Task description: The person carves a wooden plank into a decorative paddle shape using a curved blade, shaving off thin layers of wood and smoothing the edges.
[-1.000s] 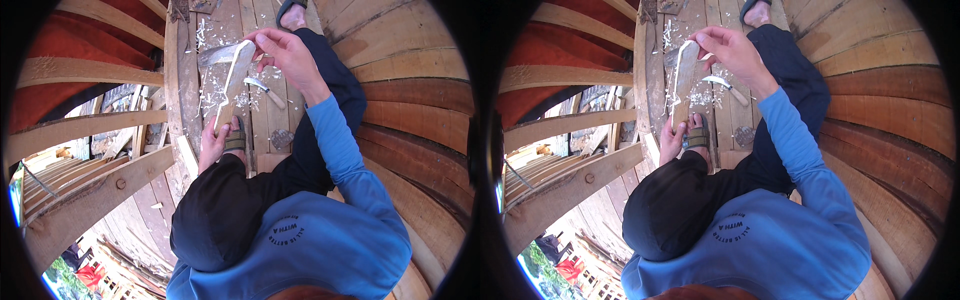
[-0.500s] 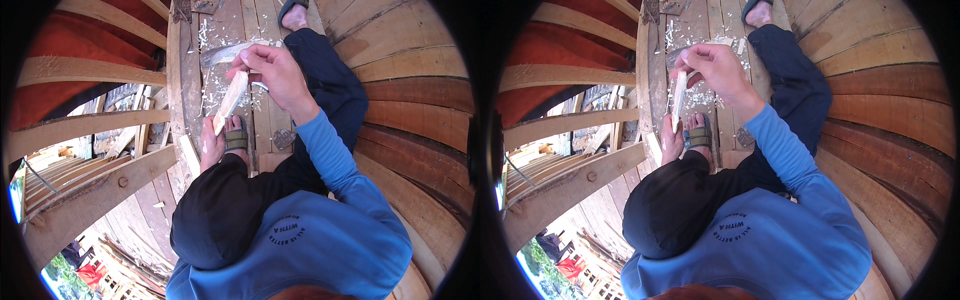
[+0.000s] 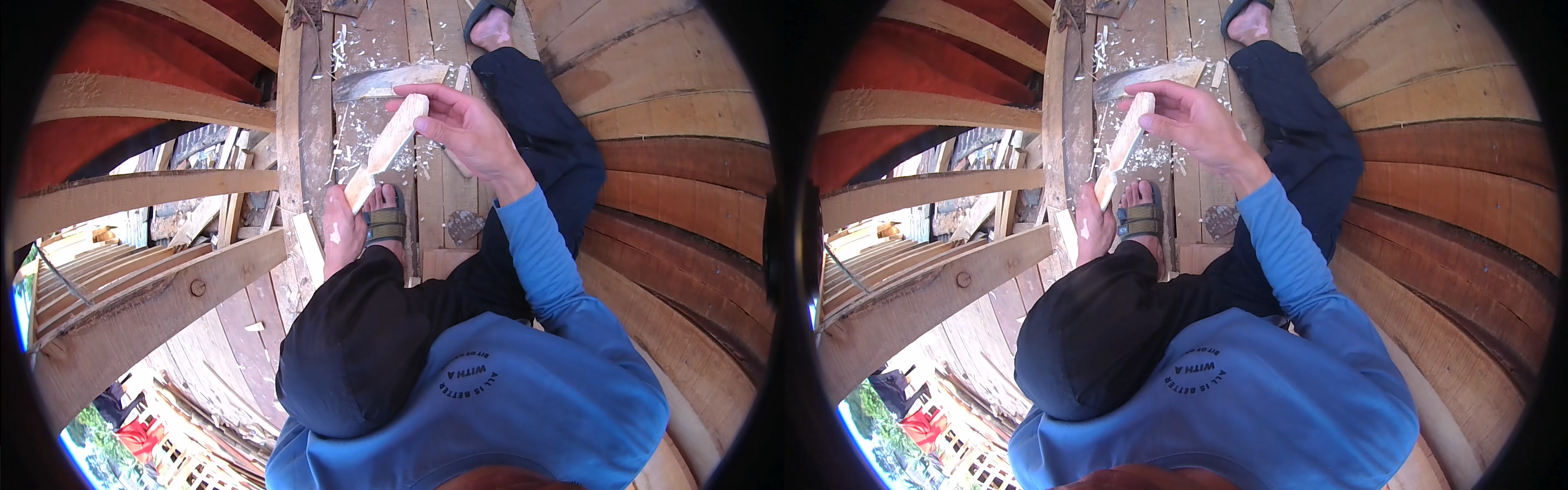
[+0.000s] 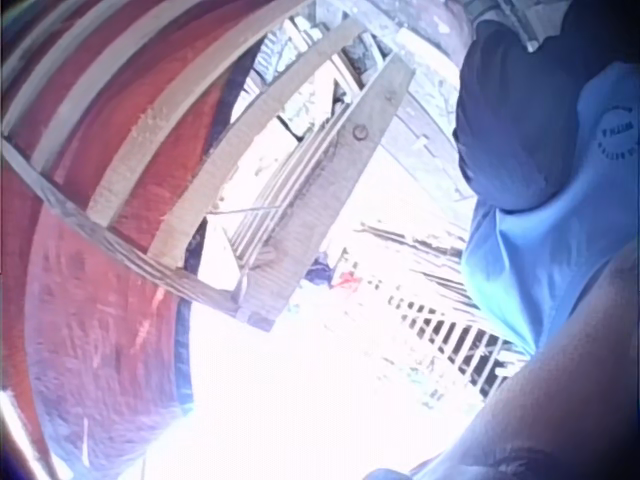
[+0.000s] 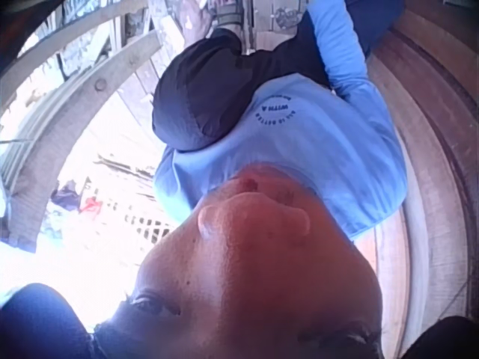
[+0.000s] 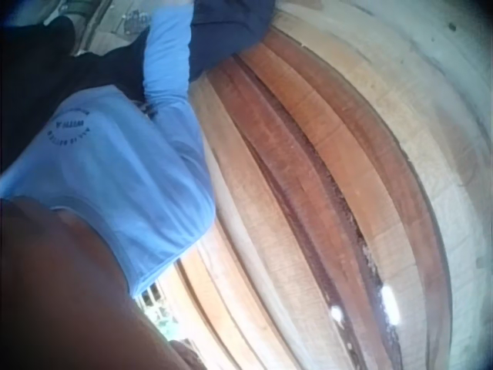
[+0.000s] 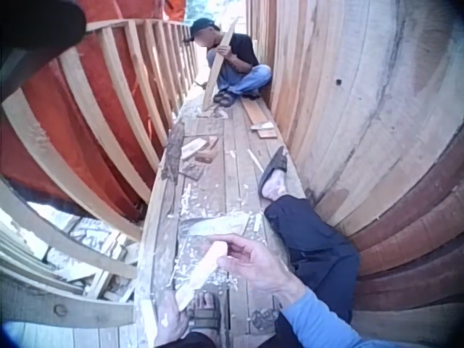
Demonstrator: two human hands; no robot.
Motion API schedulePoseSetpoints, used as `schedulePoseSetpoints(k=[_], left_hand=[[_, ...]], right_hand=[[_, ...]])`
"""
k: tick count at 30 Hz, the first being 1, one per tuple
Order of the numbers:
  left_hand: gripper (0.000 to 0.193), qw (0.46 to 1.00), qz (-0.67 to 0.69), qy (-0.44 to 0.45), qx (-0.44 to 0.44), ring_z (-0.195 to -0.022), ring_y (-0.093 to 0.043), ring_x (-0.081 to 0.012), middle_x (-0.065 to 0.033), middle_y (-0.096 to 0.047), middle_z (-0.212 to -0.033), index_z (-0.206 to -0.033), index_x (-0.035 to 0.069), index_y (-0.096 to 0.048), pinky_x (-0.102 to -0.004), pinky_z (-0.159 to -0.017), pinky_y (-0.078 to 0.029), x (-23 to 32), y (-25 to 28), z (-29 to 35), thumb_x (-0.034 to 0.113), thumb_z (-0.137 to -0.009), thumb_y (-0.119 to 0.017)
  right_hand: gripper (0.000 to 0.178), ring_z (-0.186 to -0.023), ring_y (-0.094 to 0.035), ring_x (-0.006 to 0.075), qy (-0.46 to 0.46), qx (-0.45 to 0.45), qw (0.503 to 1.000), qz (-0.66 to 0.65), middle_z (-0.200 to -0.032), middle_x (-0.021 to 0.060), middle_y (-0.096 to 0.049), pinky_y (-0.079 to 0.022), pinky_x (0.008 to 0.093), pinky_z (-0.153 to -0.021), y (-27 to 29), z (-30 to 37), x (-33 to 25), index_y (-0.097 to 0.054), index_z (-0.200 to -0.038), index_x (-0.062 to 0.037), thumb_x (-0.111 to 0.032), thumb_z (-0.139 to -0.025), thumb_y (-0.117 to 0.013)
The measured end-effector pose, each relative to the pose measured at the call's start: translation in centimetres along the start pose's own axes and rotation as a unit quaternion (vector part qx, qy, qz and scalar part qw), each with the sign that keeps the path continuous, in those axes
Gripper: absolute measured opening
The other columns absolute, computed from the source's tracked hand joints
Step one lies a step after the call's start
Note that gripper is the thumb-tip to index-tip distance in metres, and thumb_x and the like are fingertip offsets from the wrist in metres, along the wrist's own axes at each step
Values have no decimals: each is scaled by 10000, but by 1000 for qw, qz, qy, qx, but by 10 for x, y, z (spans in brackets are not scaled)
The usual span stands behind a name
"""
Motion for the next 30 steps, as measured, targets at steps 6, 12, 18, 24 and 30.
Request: schedulePoseSetpoints(k=[6,12,18,24,30], left_hand=[[278,1000,-7,-25,14,-960,-581,-521,-312,-564,-1022,-1133,-43,-483,-555,-808,-466,14,7,-4,46,-913,-627],[458,996,51,27,-62,-865,-654,-492,-274,-673,-896,-1132,-23,-530,-523,-748,-502,14,-4,-5,263,-880,-784],[528,991,67,56,-106,-875,-683,-480,-280,-690,-891,-1040,-26,-566,-499,-745,-521,26,5,-1,355,-816,-857],[495,991,91,54,-87,-838,-705,-455,-269,-696,-852,-1022,-21,-568,-479,-709,-529,22,1,-4,351,-845,-841],[350,972,187,110,-90,-760,-716,-428,-246,-694,-780,-1014,-1,-560,-462,-677,-538,13,-7,0,235,-900,-792]], right_hand=[[381,-1120,-669,176,-13,12,1000,-5,-1269,139,-696,-585,324,-919,11,5,0,-586,-1367,2,-46,-992,-632],[383,-1139,-685,245,-20,43,998,-47,-1286,191,-681,-596,382,-938,29,7,13,-573,-1369,-17,-93,-1001,-643],[185,-998,-709,237,1,122,984,-132,-1128,171,-703,-649,386,-809,54,6,24,-575,-1118,-33,24,-962,-655],[263,-995,-718,253,3,174,975,-140,-1103,164,-698,-659,393,-801,67,10,28,-526,-1169,-17,47,-948,-655],[376,-1022,-715,219,-12,150,983,-103,-1160,170,-702,-636,338,-845,52,10,27,-522,-1290,-1,24,-946,-670]])
Point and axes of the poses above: each hand's wrist, its own z-axis away from the middle knuckle, its own y-axis out of the back of the hand, x = y × z, the point moved 9 cm from there along -z, towards the middle knuckle
